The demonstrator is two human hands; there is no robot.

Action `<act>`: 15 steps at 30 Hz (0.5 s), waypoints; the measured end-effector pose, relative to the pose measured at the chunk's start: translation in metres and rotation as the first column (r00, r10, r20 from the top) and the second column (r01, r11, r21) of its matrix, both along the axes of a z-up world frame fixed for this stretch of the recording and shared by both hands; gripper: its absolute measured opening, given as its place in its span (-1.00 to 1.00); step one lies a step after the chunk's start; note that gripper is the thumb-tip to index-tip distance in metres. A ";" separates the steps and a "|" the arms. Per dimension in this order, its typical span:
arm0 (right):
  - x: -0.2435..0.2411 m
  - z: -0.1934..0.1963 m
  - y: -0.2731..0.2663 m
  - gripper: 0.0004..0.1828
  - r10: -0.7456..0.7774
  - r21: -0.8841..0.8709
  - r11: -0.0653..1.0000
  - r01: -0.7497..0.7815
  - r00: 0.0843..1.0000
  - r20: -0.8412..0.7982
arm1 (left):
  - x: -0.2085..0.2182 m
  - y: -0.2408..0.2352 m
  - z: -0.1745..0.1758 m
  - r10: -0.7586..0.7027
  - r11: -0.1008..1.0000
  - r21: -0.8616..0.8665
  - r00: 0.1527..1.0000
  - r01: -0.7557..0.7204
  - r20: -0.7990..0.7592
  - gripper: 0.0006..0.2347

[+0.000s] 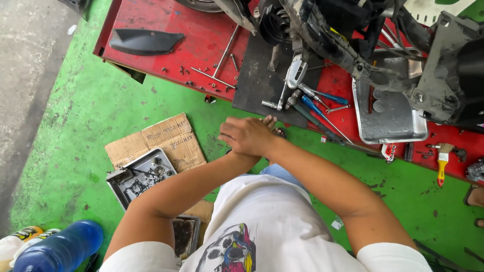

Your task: The person works on a motorcycle engine, using a screwdriver to loosen and remove bolts from the carburetor area. They then use a cloth to wipe the engine components and remove the carburetor assembly.

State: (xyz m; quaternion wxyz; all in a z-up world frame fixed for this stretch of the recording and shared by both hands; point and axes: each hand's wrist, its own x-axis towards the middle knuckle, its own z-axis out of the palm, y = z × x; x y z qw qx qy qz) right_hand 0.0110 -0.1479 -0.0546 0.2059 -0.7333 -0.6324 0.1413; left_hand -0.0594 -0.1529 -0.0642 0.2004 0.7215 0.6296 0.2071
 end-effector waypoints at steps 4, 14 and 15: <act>0.017 -0.007 0.004 -0.55 -0.034 -0.190 0.982 0.010 0.992 -0.125 | -0.028 0.002 -0.034 -0.582 0.794 -0.019 0.749 0.608 -0.318 -0.90; -0.028 0.000 0.018 -0.79 0.196 -0.165 0.898 -0.408 0.706 -0.681 | -0.035 0.023 -0.018 -0.854 0.032 0.013 0.034 0.999 -0.520 -0.57; -0.025 0.003 0.017 -0.78 0.115 -0.296 0.877 -0.379 0.762 -0.637 | -0.034 0.025 -0.025 -0.848 -0.061 0.028 -0.037 0.998 -0.528 -0.47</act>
